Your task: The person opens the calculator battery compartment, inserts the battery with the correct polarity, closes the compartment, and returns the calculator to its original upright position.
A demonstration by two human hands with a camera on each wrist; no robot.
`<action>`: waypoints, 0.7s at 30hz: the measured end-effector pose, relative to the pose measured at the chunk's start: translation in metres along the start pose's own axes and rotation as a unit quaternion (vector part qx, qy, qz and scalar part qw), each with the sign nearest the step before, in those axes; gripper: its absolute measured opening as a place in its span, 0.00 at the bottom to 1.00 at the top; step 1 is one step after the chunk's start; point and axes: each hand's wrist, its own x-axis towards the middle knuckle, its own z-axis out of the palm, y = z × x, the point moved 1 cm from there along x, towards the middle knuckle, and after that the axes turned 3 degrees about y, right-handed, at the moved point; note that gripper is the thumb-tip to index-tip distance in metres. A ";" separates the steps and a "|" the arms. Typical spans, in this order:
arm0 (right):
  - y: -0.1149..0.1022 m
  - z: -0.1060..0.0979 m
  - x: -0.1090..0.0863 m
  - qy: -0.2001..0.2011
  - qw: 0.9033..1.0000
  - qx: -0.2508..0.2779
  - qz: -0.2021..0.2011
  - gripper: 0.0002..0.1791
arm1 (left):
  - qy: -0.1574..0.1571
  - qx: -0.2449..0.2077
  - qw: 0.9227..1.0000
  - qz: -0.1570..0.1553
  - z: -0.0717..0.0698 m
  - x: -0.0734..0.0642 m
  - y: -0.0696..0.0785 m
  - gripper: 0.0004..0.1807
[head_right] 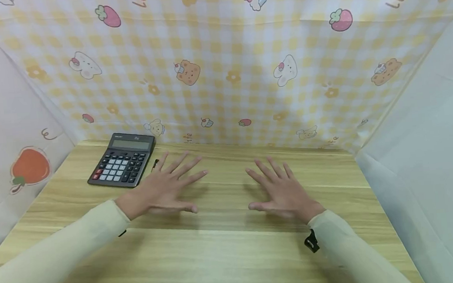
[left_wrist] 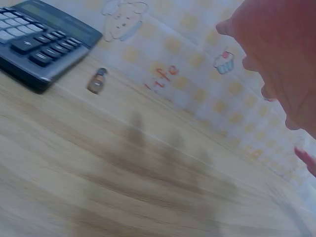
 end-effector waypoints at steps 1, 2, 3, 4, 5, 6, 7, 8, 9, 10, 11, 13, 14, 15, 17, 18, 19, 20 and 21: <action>0.002 0.000 -0.002 -0.001 1.000 -0.003 0.004 0.54 | 0.004 0.001 1.000 -0.001 0.000 -0.001 -0.002 0.56; 0.005 0.001 -0.003 -0.002 1.000 -0.003 0.009 0.54 | 0.010 0.002 1.000 -0.002 0.001 -0.003 -0.005 0.56; 0.007 0.001 -0.005 -0.005 1.000 -0.003 0.014 0.54 | 0.014 0.003 1.000 -0.004 0.002 -0.005 -0.008 0.56; 0.009 0.001 -0.007 -0.006 1.000 -0.002 0.019 0.54 | 0.017 0.004 1.000 -0.006 0.003 -0.006 -0.010 0.56; 0.011 0.002 -0.008 -0.007 1.000 -0.001 0.024 0.54 | 0.019 0.003 1.000 -0.010 0.004 -0.008 -0.013 0.56; 0.014 0.002 -0.010 -0.008 1.000 -0.003 0.029 0.54 | 0.021 -0.002 1.000 -0.014 0.006 -0.010 -0.015 0.56; 0.016 0.002 -0.012 -0.008 0.999 -0.004 0.032 0.54 | 0.022 -0.005 1.000 -0.017 0.007 -0.012 -0.017 0.56; 0.018 0.003 -0.013 -0.008 0.999 -0.003 0.037 0.54 | 0.021 -0.009 0.999 -0.022 0.008 -0.014 -0.019 0.56; 0.021 0.003 -0.014 -0.007 0.999 -0.005 0.040 0.54 | 0.020 -0.014 0.999 -0.027 0.009 -0.016 -0.021 0.56; 0.023 0.004 -0.016 -0.005 0.999 -0.007 0.043 0.54 | 0.019 -0.016 0.999 -0.031 0.010 -0.018 -0.023 0.56; 0.025 0.005 -0.017 -0.004 0.999 -0.007 0.045 0.54 | 0.021 -0.019 0.999 -0.033 0.010 -0.020 -0.024 0.56; 0.028 0.006 -0.020 -0.001 0.999 -0.004 0.049 0.53 | 0.018 -0.019 0.999 -0.043 0.010 -0.023 -0.026 0.55; 0.030 0.006 -0.021 -0.002 0.999 0.000 0.052 0.53 | 0.016 -0.022 0.998 -0.049 0.010 -0.025 -0.026 0.55; 0.031 0.007 -0.022 -0.002 0.999 0.004 0.054 0.54 | 0.015 -0.031 0.998 -0.055 0.009 -0.026 -0.026 0.54; 0.034 0.008 -0.024 -0.002 0.998 0.026 0.061 0.53 | 0.011 -0.057 0.996 -0.073 0.008 -0.027 -0.027 0.53; 0.035 0.008 -0.024 -0.003 0.997 0.040 0.067 0.52 | 0.010 -0.073 0.994 -0.084 0.008 -0.028 -0.027 0.52; 0.036 0.008 -0.024 -0.003 0.996 0.056 0.073 0.51 | 0.010 -0.092 0.991 -0.094 0.008 -0.028 -0.028 0.52; 0.037 0.008 -0.024 -0.004 0.994 0.077 0.080 0.49 | 0.011 -0.111 0.988 -0.104 0.008 -0.029 -0.029 0.51; 0.038 0.008 -0.024 -0.003 0.991 0.100 0.086 0.47 | 0.013 -0.126 0.985 -0.114 0.008 -0.029 -0.031 0.51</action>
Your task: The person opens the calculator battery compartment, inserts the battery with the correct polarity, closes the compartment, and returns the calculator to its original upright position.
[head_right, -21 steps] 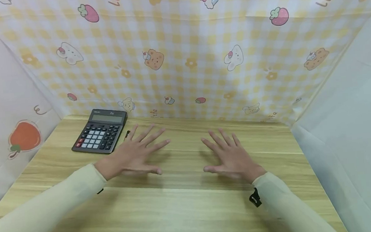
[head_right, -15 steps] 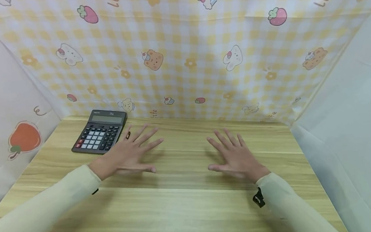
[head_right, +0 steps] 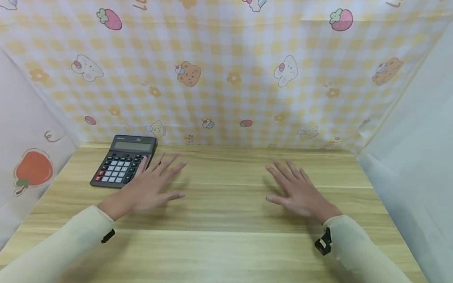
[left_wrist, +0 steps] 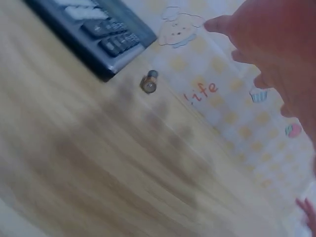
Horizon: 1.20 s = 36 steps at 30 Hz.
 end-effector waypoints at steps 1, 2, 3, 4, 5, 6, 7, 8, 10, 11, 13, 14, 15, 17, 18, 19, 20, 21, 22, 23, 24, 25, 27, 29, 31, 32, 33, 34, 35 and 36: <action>0.000 -0.001 0.001 0.001 1.000 0.025 0.004 0.45 | 0.002 -0.011 1.000 -0.009 0.000 0.000 -0.002 0.51; 0.001 -0.001 0.003 0.001 0.999 0.051 0.010 0.44 | 0.005 -0.021 1.000 -0.016 -0.001 0.000 -0.004 0.51; 0.000 -0.002 0.004 0.002 0.997 0.076 0.013 0.42 | 0.011 -0.031 0.999 -0.022 -0.001 0.000 -0.008 0.52; 0.000 -0.002 0.006 0.003 0.995 0.102 0.018 0.41 | 0.017 -0.042 0.999 -0.029 -0.002 -0.001 -0.011 0.52; -0.002 -0.002 0.008 0.004 0.992 0.127 0.022 0.40 | 0.024 -0.052 0.998 -0.035 -0.004 -0.001 -0.014 0.52; -0.003 -0.002 0.011 0.006 0.988 0.151 0.022 0.39 | 0.031 -0.061 0.997 -0.043 -0.005 -0.002 -0.017 0.52; -0.004 -0.001 0.013 0.006 0.984 0.177 0.025 0.38 | 0.038 -0.073 0.995 -0.051 -0.007 -0.002 -0.020 0.52; -0.005 -0.001 0.015 0.008 0.979 0.202 0.029 0.38 | 0.048 -0.085 0.994 -0.058 -0.008 -0.003 -0.024 0.51; -0.010 -0.001 0.021 0.008 0.968 0.250 0.033 0.37 | 0.069 -0.107 0.989 -0.072 -0.012 -0.005 -0.031 0.50; -0.012 0.000 0.024 0.008 0.961 0.274 0.035 0.36 | 0.079 -0.112 0.988 -0.078 -0.014 -0.006 -0.034 0.49; -0.019 0.001 0.029 0.002 0.945 0.323 0.043 0.35 | 0.098 -0.116 0.984 -0.090 -0.016 -0.009 -0.043 0.47; -0.022 0.001 0.032 -0.001 0.939 0.342 0.047 0.36 | 0.107 -0.116 0.983 -0.097 -0.017 -0.011 -0.047 0.46; -0.025 0.002 0.035 -0.004 0.931 0.362 0.047 0.36 | 0.117 -0.115 0.981 -0.104 -0.017 -0.013 -0.052 0.45; -0.032 0.004 0.042 -0.007 0.914 0.402 0.050 0.37 | 0.130 -0.110 0.978 -0.121 -0.019 -0.017 -0.061 0.43; -0.035 0.006 0.046 -0.006 0.907 0.418 0.049 0.37 | 0.133 -0.108 0.976 -0.133 -0.019 -0.020 -0.067 0.43; -0.038 0.008 0.051 -0.004 0.899 0.435 0.045 0.38 | 0.134 -0.108 0.974 -0.145 -0.019 -0.022 -0.072 0.43; -0.042 0.010 0.056 -0.001 0.891 0.451 0.041 0.39 | 0.132 -0.111 0.972 -0.159 -0.020 -0.024 -0.078 0.43; -0.045 0.012 0.060 0.002 0.881 0.471 0.037 0.39 | 0.129 -0.113 0.970 -0.173 -0.020 -0.026 -0.083 0.44; -0.050 0.015 0.065 0.005 0.871 0.489 0.037 0.39 | 0.121 -0.115 0.967 -0.190 -0.021 -0.029 -0.089 0.45; -0.054 0.017 0.070 0.007 0.862 0.506 0.038 0.39 | 0.113 -0.118 0.964 -0.208 -0.021 -0.032 -0.095 0.46; -0.058 0.020 0.075 0.007 0.851 0.523 0.040 0.40 | 0.107 -0.121 0.961 -0.223 -0.021 -0.034 -0.101 0.47; -0.062 0.022 0.079 0.006 0.840 0.541 0.043 0.40 | 0.101 -0.124 0.958 -0.238 -0.021 -0.036 -0.106 0.48; -0.070 0.027 0.088 0.004 0.818 0.572 0.054 0.42 | 0.094 -0.130 0.952 -0.262 -0.020 -0.041 -0.116 0.49; -0.079 0.031 0.096 -0.002 0.802 0.594 0.065 0.44 | 0.090 -0.138 0.946 -0.281 -0.019 -0.046 -0.125 0.50; -0.089 0.035 0.103 -0.009 0.788 0.611 0.073 0.45 | 0.087 -0.147 0.941 -0.292 -0.018 -0.049 -0.133 0.50; -0.094 0.037 0.107 -0.013 0.782 0.618 0.075 0.46 | 0.086 -0.152 0.939 -0.296 -0.017 -0.051 -0.136 0.50; -0.099 0.039 0.111 -0.018 0.777 0.624 0.076 0.46 | 0.083 -0.155 0.938 -0.299 -0.016 -0.052 -0.140 0.50; -0.104 0.041 0.114 -0.023 0.773 0.629 0.077 0.46 | 0.080 -0.157 0.937 -0.302 -0.016 -0.053 -0.143 0.51; -0.110 0.043 0.118 -0.028 0.770 0.633 0.078 0.47 | 0.077 -0.158 0.936 -0.305 -0.015 -0.054 -0.145 0.51; -0.116 0.045 0.121 -0.033 0.768 0.635 0.080 0.47 | 0.073 -0.158 0.935 -0.308 -0.015 -0.054 -0.148 0.51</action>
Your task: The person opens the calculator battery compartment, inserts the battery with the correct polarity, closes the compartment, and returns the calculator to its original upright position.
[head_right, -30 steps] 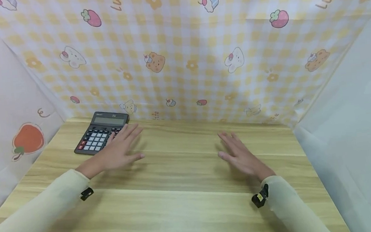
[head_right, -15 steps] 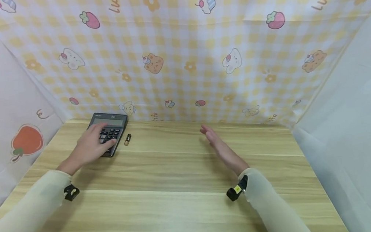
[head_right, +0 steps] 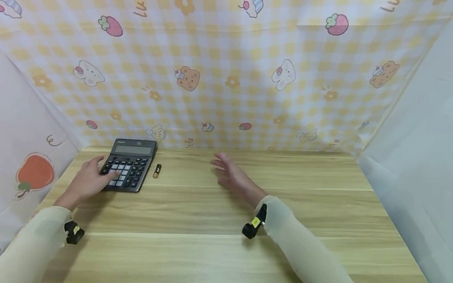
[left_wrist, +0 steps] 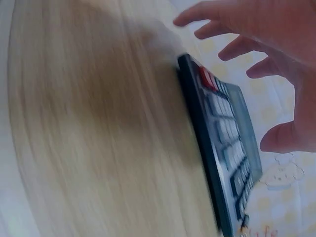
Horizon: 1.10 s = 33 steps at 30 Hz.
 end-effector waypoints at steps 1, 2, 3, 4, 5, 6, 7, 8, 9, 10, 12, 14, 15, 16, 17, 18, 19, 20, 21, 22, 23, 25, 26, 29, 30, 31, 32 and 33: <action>0.001 0.006 0.003 -0.003 1.000 0.001 0.005 0.47 | -0.003 0.002 1.000 -0.003 0.000 0.001 -0.002 0.52; 0.002 0.013 0.007 -0.006 1.000 0.002 0.010 0.47 | -0.005 0.004 1.000 -0.005 0.000 0.002 -0.004 0.52; 0.003 0.019 0.010 -0.007 1.000 0.000 0.015 0.47 | -0.008 0.005 1.000 -0.009 -0.001 0.004 -0.006 0.52; 0.004 0.025 0.014 -0.008 1.000 -0.002 0.020 0.47 | -0.011 0.006 1.000 -0.013 -0.001 0.005 -0.007 0.52; 0.005 0.032 0.017 -0.008 1.000 -0.004 0.025 0.46 | -0.014 0.007 1.000 -0.016 -0.001 0.006 -0.008 0.51; 0.006 0.038 0.021 -0.007 0.999 -0.008 0.030 0.46 | -0.017 0.008 1.000 -0.019 -0.001 0.007 -0.009 0.51; 0.006 0.044 0.024 -0.008 0.999 -0.011 0.036 0.45 | -0.019 0.008 1.000 -0.022 -0.002 0.009 -0.009 0.51; 0.007 0.050 0.027 -0.008 0.999 -0.015 0.042 0.45 | -0.021 0.007 0.999 -0.024 -0.002 0.010 -0.010 0.51; 0.007 0.056 0.030 -0.009 0.999 -0.019 0.046 0.44 | -0.022 0.006 0.999 -0.028 -0.002 0.011 -0.010 0.51; 0.008 0.062 0.033 -0.009 0.998 -0.024 0.051 0.44 | -0.023 0.005 0.999 -0.029 -0.003 0.013 -0.011 0.51; 0.008 0.074 0.039 -0.012 0.998 -0.033 0.058 0.43 | -0.024 0.004 0.999 -0.032 -0.004 0.015 -0.011 0.51; 0.011 0.085 0.044 -0.018 0.997 -0.056 0.058 0.42 | -0.026 0.001 0.999 -0.038 -0.005 0.016 -0.011 0.51; 0.011 0.091 0.046 -0.021 0.995 -0.077 0.057 0.43 | -0.027 0.000 0.999 -0.041 -0.005 0.017 -0.011 0.51; 0.012 0.096 0.047 -0.025 0.993 -0.105 0.054 0.44 | -0.028 0.000 0.999 -0.045 -0.005 0.018 -0.011 0.51; 0.013 0.101 0.048 -0.031 0.989 -0.136 0.049 0.44 | -0.030 -0.001 0.998 -0.049 -0.005 0.018 -0.011 0.52; 0.014 0.107 0.049 -0.037 0.984 -0.170 0.042 0.45 | -0.030 0.000 0.998 -0.051 -0.005 0.018 -0.011 0.51; 0.015 0.112 0.049 -0.042 0.978 -0.203 0.036 0.46 | -0.030 0.000 0.998 -0.053 -0.005 0.019 -0.012 0.51; 0.016 0.117 0.050 -0.046 0.971 -0.233 0.032 0.46 | -0.031 0.000 0.998 -0.054 -0.004 0.019 -0.012 0.51; 0.016 0.122 0.050 -0.050 0.964 -0.258 0.028 0.46 | -0.030 0.000 0.998 -0.051 -0.005 0.020 -0.012 0.51; 0.017 0.126 0.051 -0.054 0.960 -0.274 0.025 0.46 | -0.030 0.001 0.998 -0.049 -0.005 0.020 -0.012 0.51; 0.018 0.130 0.052 -0.056 0.957 -0.283 0.023 0.47 | -0.029 0.001 0.999 -0.046 -0.005 0.021 -0.012 0.50; 0.018 0.138 0.053 -0.058 0.955 -0.288 0.024 0.46 | -0.028 -0.001 0.999 -0.040 -0.005 0.022 -0.011 0.50; 0.018 0.141 0.055 -0.056 0.955 -0.290 0.024 0.46 | -0.028 -0.002 0.999 -0.036 -0.005 0.023 -0.010 0.50; 0.018 0.149 0.058 -0.051 0.956 -0.288 0.030 0.47 | -0.029 -0.004 0.999 -0.030 -0.005 0.025 -0.007 0.49; 0.018 0.152 0.060 -0.050 0.957 -0.285 0.034 0.48 | -0.029 -0.004 0.999 -0.030 -0.005 0.026 -0.006 0.49; 0.018 0.154 0.062 -0.049 0.957 -0.283 0.038 0.49 | -0.029 -0.003 0.999 -0.029 -0.005 0.026 -0.005 0.49; 0.019 0.157 0.064 -0.048 0.958 -0.280 0.043 0.49 | -0.030 -0.003 0.999 -0.030 -0.005 0.027 -0.004 0.49; 0.020 0.159 0.065 -0.046 0.959 -0.275 0.048 0.50 | -0.030 -0.003 0.999 -0.031 -0.005 0.027 -0.003 0.49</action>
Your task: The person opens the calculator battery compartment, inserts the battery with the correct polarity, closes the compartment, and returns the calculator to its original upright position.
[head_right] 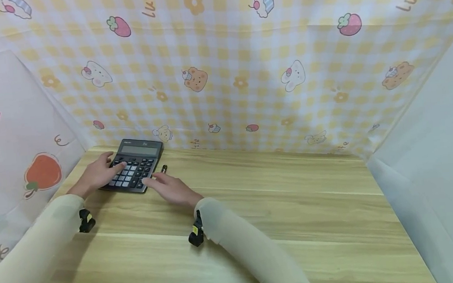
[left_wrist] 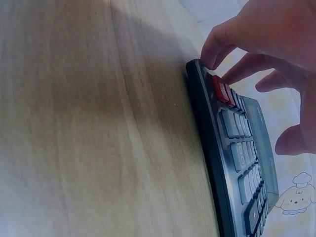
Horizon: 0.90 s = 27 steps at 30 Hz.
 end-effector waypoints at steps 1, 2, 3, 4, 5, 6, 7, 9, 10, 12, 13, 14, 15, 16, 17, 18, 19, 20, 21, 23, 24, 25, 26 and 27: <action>0.000 0.001 0.001 -0.001 1.000 0.010 0.003 0.50 | 0.000 0.000 1.000 0.000 0.000 0.001 0.001 0.49; -0.001 0.003 0.003 -0.003 1.000 0.018 0.005 0.50 | -0.001 0.001 1.000 -0.002 0.001 0.001 0.003 0.49; -0.001 0.004 0.005 -0.005 1.000 0.027 0.007 0.50 | -0.001 0.001 1.000 -0.003 0.001 0.002 0.003 0.50; -0.001 0.006 0.006 -0.007 0.999 0.035 0.008 0.50 | -0.002 0.000 1.000 -0.005 0.001 0.002 0.004 0.50; 0.000 0.007 0.008 -0.010 0.999 0.044 0.009 0.49 | -0.002 0.000 1.000 -0.006 0.002 0.003 0.004 0.51; 0.000 0.009 0.009 -0.013 0.998 0.053 0.009 0.48 | -0.003 0.000 1.000 -0.007 0.002 0.003 0.004 0.51; 0.000 0.010 0.010 -0.017 0.998 0.062 0.010 0.47 | -0.004 0.000 1.000 -0.008 0.002 0.003 0.004 0.52; 0.000 0.013 0.011 -0.021 0.997 0.072 0.012 0.47 | -0.007 -0.003 1.000 -0.008 0.003 0.004 0.003 0.52; 0.000 0.013 0.011 -0.024 0.996 0.079 0.011 0.47 | -0.009 -0.005 1.000 -0.007 0.003 0.004 0.004 0.53; 0.001 0.014 0.010 -0.027 0.996 0.089 0.008 0.47 | -0.013 -0.007 1.000 -0.007 0.004 0.004 0.005 0.53; 0.002 0.014 0.009 -0.028 0.995 0.090 0.005 0.47 | -0.014 -0.008 1.000 -0.007 0.004 0.003 0.005 0.53; 0.002 0.015 0.008 -0.029 0.995 0.091 0.003 0.47 | -0.015 -0.008 1.000 -0.007 0.004 0.003 0.006 0.53; 0.003 0.015 0.007 -0.029 0.995 0.092 0.001 0.48 | -0.015 -0.007 1.000 -0.008 0.004 0.002 0.006 0.53; 0.003 0.016 0.007 -0.029 0.995 0.094 -0.001 0.48 | -0.015 -0.005 1.000 -0.010 0.004 0.002 0.006 0.53; 0.003 0.016 0.006 -0.028 0.995 0.094 -0.002 0.48 | -0.015 -0.004 1.000 -0.011 0.004 0.002 0.007 0.53; 0.003 0.016 0.005 -0.026 0.995 0.097 -0.002 0.48 | -0.015 -0.002 1.000 -0.012 0.005 0.001 0.007 0.53; 0.004 0.016 0.005 -0.025 0.995 0.101 -0.001 0.48 | -0.016 0.000 1.000 -0.013 0.005 0.001 0.006 0.54; 0.003 0.017 0.004 -0.025 0.994 0.106 -0.001 0.47 | -0.016 0.004 1.000 -0.015 0.005 0.000 0.006 0.54; 0.003 0.017 0.003 -0.024 0.994 0.111 0.000 0.47 | -0.016 0.008 1.000 -0.017 0.005 -0.001 0.006 0.54; 0.003 0.017 0.003 -0.022 0.992 0.122 0.002 0.46 | -0.016 0.017 0.999 -0.026 0.004 -0.003 0.006 0.54; 0.003 0.018 0.003 -0.020 0.992 0.127 0.002 0.46 | -0.017 0.024 0.999 -0.033 0.004 -0.004 0.006 0.54; 0.003 0.018 0.002 -0.019 0.991 0.133 0.004 0.45 | -0.020 0.030 0.998 -0.042 0.003 -0.006 0.006 0.54; 0.003 0.019 0.002 -0.018 0.990 0.138 0.006 0.44 | -0.026 0.036 0.998 -0.050 0.002 -0.007 0.007 0.54; 0.002 0.019 0.002 -0.017 0.989 0.144 0.007 0.43 | -0.033 0.043 0.997 -0.057 0.001 -0.009 0.008 0.54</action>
